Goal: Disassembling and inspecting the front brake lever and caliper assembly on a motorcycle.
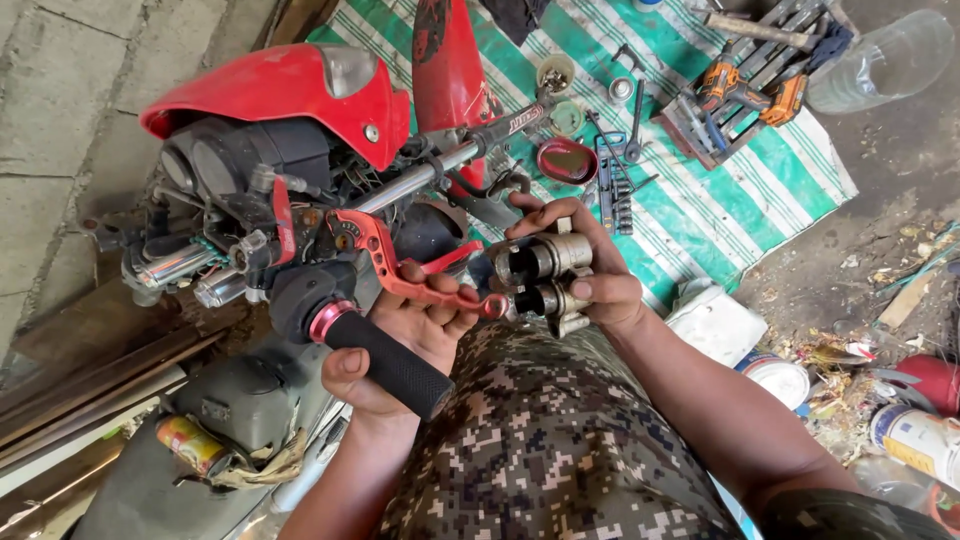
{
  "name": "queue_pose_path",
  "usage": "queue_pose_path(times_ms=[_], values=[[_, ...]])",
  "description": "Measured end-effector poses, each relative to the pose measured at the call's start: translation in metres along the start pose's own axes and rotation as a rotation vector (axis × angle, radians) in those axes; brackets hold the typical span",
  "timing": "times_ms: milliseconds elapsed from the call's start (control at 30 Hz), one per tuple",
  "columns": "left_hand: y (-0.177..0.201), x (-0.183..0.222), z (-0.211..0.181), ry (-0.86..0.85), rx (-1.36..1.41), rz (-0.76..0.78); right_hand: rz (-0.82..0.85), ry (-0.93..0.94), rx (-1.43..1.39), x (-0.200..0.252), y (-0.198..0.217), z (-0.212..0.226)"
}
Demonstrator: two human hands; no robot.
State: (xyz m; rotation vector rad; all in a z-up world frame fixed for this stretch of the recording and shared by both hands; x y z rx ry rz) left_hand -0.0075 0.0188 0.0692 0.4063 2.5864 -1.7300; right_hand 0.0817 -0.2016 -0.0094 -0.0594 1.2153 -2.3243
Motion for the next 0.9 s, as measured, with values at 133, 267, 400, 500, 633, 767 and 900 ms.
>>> queue_pose_path(times_ms=[133, 267, 400, 500, 633, 767, 900], values=[[-0.001, -0.003, -0.003, -0.005, -0.030, -0.071, -0.002, -0.001, -0.023, 0.000, -0.001, -0.002], [-0.003, -0.008, -0.004, 0.003, -0.033, -0.063, 0.007, 0.012, -0.021, 0.001, 0.000, -0.003], [-0.005, -0.011, -0.005, 0.012, -0.032, -0.032, -0.004, 0.008, -0.015, 0.003, 0.000, -0.004], [-0.003, -0.005, -0.006, 0.007, -0.036, -0.052, -0.011, 0.002, -0.001, 0.003, 0.000, -0.001], [-0.003, -0.006, -0.009, 0.022, -0.054, -0.045, -0.031, 0.013, -0.018, 0.004, 0.002, -0.004], [-0.001, -0.003, -0.005, 0.037, -0.046, -0.011, -0.035, 0.009, -0.002, 0.004, 0.000, -0.004], [-0.012, -0.010, -0.006, 0.029, -0.051, 0.032, -0.036, 0.004, 0.009, 0.005, 0.000, -0.005]])
Point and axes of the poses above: each hand's wrist, its own x-axis away from the middle knuckle, its own y-axis out of the back of the hand, z = x × y, the point moved 2 cm from there along -x, towards the middle knuckle, and after that the axes turned 5 degrees about z, right-handed, at the moved point
